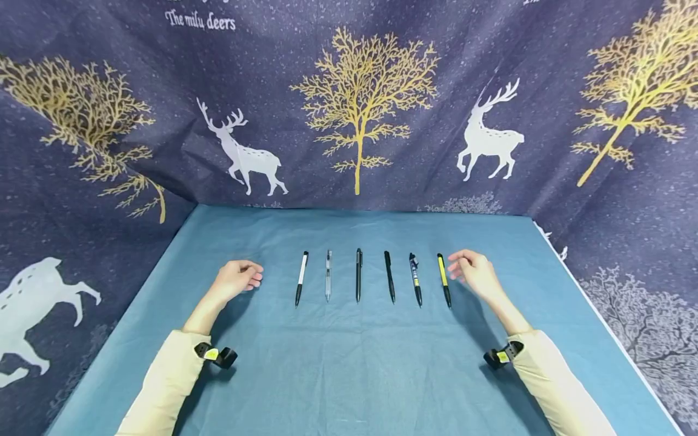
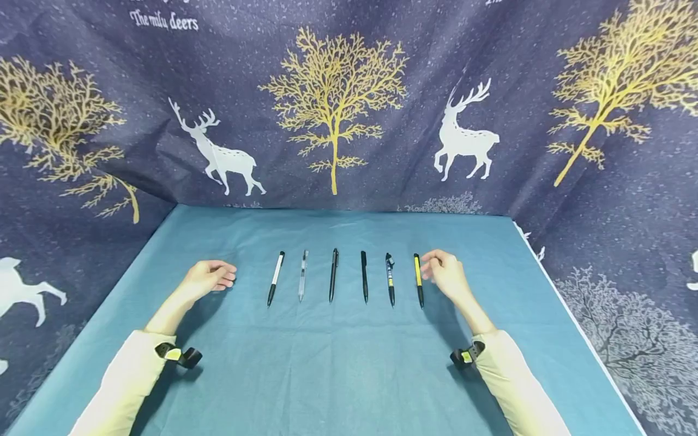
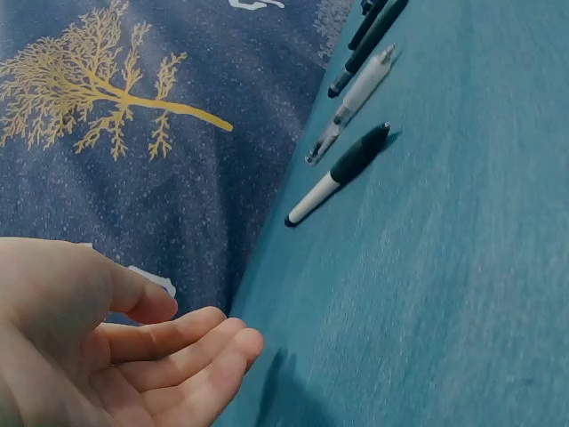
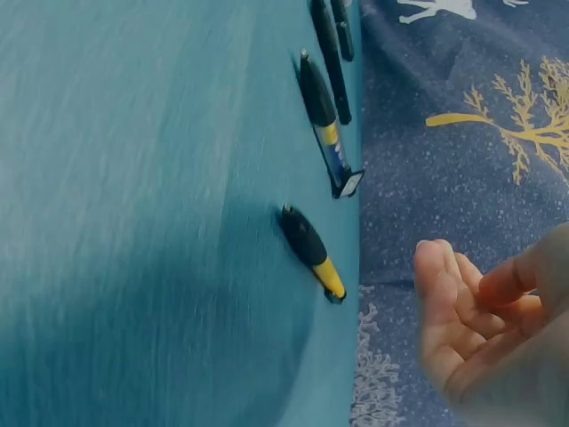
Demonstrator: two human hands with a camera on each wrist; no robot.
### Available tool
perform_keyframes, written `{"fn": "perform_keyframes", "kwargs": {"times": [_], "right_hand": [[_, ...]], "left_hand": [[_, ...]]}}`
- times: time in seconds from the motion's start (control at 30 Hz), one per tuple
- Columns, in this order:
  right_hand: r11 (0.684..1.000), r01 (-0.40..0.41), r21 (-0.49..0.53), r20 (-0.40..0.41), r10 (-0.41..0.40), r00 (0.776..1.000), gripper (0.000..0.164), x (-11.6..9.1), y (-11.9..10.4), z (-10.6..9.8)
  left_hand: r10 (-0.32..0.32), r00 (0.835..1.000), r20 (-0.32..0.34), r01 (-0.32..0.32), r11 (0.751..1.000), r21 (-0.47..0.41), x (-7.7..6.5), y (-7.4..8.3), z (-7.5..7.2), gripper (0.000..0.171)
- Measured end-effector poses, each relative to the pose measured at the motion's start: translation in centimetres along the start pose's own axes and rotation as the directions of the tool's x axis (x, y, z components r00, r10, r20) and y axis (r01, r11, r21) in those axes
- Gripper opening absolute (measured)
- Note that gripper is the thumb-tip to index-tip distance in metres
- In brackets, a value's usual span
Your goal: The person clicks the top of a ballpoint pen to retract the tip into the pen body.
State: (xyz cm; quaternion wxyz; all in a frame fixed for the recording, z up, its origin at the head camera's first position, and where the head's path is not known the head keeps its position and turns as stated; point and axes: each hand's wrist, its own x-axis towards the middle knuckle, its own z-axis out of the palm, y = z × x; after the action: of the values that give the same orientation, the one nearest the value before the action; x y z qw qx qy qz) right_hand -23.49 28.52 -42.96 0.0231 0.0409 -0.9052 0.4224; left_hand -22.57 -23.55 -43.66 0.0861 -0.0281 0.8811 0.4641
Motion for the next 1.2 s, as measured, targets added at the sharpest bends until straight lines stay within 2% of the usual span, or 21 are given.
{"fn": "perform_keyframes", "kwargs": {"times": [0.23, 0.37, 0.47, 0.63, 0.73, 0.83, 1.03, 1.2], "right_hand": [[0.986, -0.059, 0.158, 0.083, 0.047, 0.995, 0.033, 0.0, -0.8, 0.2], [0.949, -0.101, 0.298, 0.144, 0.06, 0.988, 0.033, 0.0, -1.4, 0.3], [0.898, -0.168, 0.408, 0.218, 0.083, 0.972, 0.032, -0.1, -1.7, 0.7], [0.768, -0.314, 0.558, 0.346, 0.128, 0.929, 0.023, -0.2, -2.2, 0.9], [0.706, -0.353, 0.615, 0.384, 0.123, 0.915, 0.021, 0.0, -2.6, 1.0], [0.692, -0.361, 0.625, 0.401, 0.112, 0.909, 0.023, 0.1, -2.9, 1.3], [0.699, -0.388, 0.601, 0.436, 0.12, 0.892, 0.022, 0.4, -3.2, 2.0], [0.68, -0.41, 0.608, 0.468, 0.11, 0.877, 0.022, 0.3, -3.4, 2.7]], "left_hand": [[0.002, 1.0, 0.031, -0.001, 0.999, -0.047, 0.1, 0.4, 0.6, 0.033], [-0.004, 0.999, 0.053, 0.008, 0.997, -0.083, 0.2, 0.6, 1.0, 0.033], [-0.013, 0.997, 0.071, 0.021, 0.994, -0.111, 0.1, 0.6, 1.2, 0.033], [-0.037, 0.993, 0.112, 0.056, 0.985, -0.164, 0.6, 0.7, 1.7, 0.033], [-0.038, 0.99, 0.138, 0.062, 0.983, -0.175, 1.1, 1.0, 2.0, 0.033], [-0.043, 0.987, 0.152, 0.071, 0.981, -0.181, 1.3, 1.2, 2.2, 0.033], [-0.068, 0.982, 0.175, 0.103, 0.975, -0.198, 1.2, 1.8, 2.7, 0.034], [-0.08, 0.981, 0.179, 0.115, 0.974, -0.197, 1.2, 2.2, 3.1, 0.034]]}}
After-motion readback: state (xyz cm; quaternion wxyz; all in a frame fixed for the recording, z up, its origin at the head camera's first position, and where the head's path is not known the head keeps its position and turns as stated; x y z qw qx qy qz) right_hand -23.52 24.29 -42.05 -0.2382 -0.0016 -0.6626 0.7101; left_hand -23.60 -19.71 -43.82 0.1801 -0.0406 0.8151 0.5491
